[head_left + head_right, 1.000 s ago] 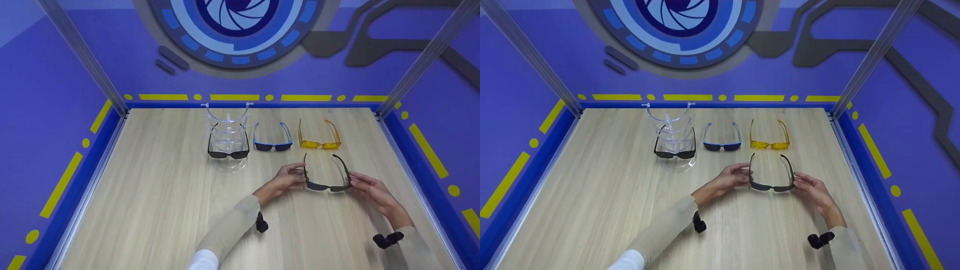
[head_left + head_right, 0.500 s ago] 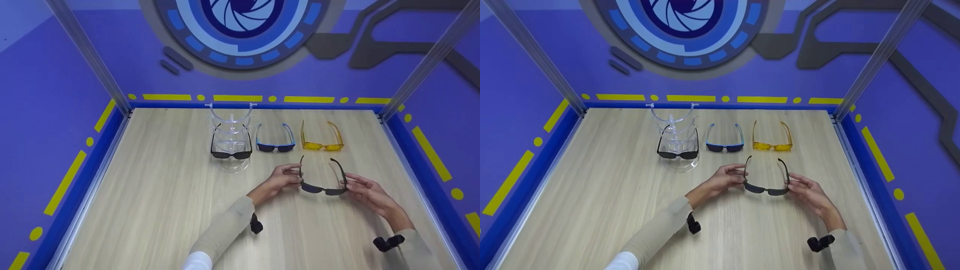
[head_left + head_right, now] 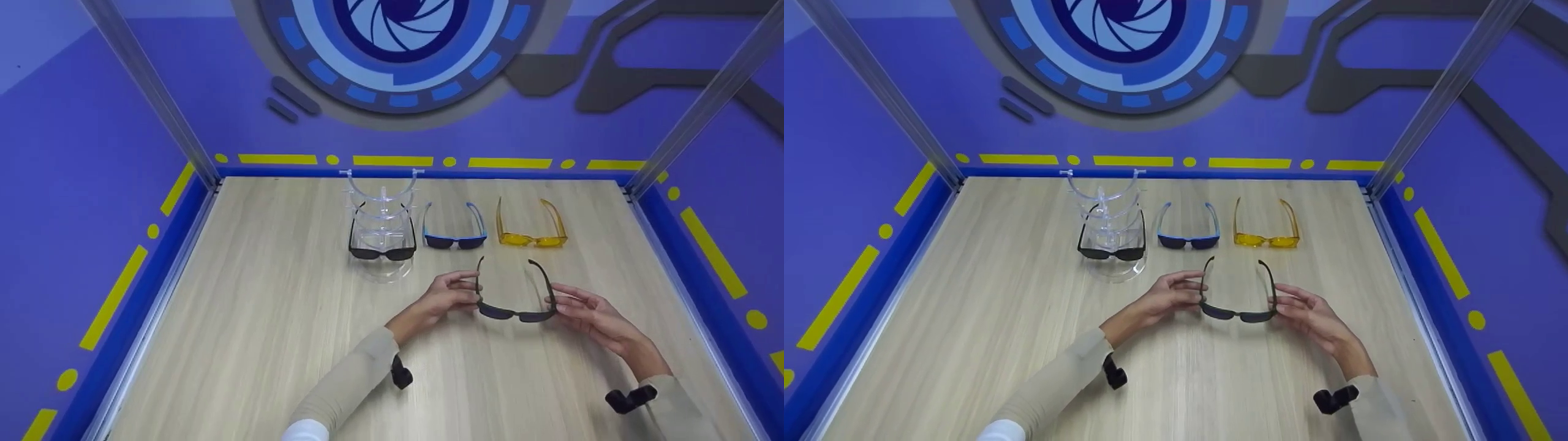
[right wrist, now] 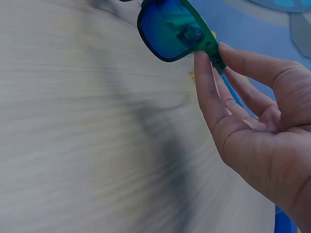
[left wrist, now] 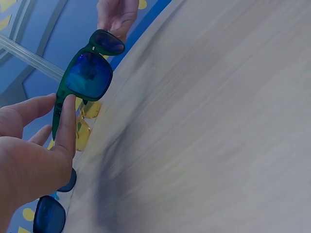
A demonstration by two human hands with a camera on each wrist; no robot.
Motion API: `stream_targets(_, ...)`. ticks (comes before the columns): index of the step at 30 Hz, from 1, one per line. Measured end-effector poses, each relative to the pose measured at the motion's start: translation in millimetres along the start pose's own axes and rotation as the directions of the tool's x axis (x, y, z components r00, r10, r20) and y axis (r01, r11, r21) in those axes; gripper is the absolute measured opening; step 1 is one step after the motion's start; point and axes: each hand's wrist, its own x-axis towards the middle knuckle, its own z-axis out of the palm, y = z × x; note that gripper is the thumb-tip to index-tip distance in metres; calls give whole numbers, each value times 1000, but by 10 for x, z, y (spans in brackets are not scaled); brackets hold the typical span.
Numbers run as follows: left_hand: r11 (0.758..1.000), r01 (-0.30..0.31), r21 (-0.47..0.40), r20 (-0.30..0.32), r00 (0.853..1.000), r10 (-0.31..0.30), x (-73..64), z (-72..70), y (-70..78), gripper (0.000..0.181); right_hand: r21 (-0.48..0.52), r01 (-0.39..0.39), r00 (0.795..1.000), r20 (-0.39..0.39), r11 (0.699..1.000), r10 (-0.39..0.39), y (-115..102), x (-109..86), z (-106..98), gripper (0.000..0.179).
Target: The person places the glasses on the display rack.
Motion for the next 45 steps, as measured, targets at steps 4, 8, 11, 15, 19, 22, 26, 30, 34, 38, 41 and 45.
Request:
stream_targets(4, 1000, -12, 6, -5, 1000, 13, -72, -92, 14, 62, -5, -1, 1000, 15, 1000, 1, 3, 63, 76, 50)
stream_targets(8, 1000, -23, 9, -14, 1000, 23, -147, -184, 22, 63, -14, 10, 999, 31, 1000, -10, 19, 124, 153, 49)
stream_targets(11, 1000, -29, 11, -21, 999, 29, -212, -248, 25, 64, -12, 9, 999, 41, 1000, -9, 35, 169, 216, 49)
stream_targets(15, 999, -39, -2, -38, 999, 39, -303, -323, 11, 65, -21, -8, 999, 42, 1000, 9, 54, 219, 299, 50)
stream_targets(19, 999, -44, -16, -50, 998, 43, -385, -369, -8, 66, -67, -39, 999, 3, 997, 39, 74, 246, 374, 50)
stream_targets(22, 999, -44, -26, -52, 998, 42, -435, -396, -18, 66, -86, -54, 998, -27, 995, 52, 98, 258, 430, 50)
stream_targets(26, 998, -49, -31, -63, 997, 47, -507, -446, -20, 66, -84, -59, 997, -44, 995, 56, 129, 289, 514, 49)
stream_targets(30, 997, -62, -36, -82, 995, 59, -569, -501, -9, 65, -82, -44, 998, -50, 996, 40, 150, 338, 592, 47)
stream_targets(34, 996, -77, -43, -93, 993, 73, -619, -540, 20, 63, -46, -23, 998, -60, 999, 20, 156, 378, 662, 44)
stream_targets(38, 995, -93, -49, -103, 991, 87, -694, -562, 68, 62, -12, -15, 998, -55, 1000, 14, 160, 404, 727, 42)
stream_targets(41, 993, -106, -55, -102, 990, 100, -745, -578, 95, 63, 2, -12, 999, -51, 1000, 12, 165, 416, 767, 41)
stream_targets(45, 991, -115, -64, -102, 989, 108, -789, -609, 123, 64, 44, 2, 998, -57, 999, 0, 165, 440, 819, 39)
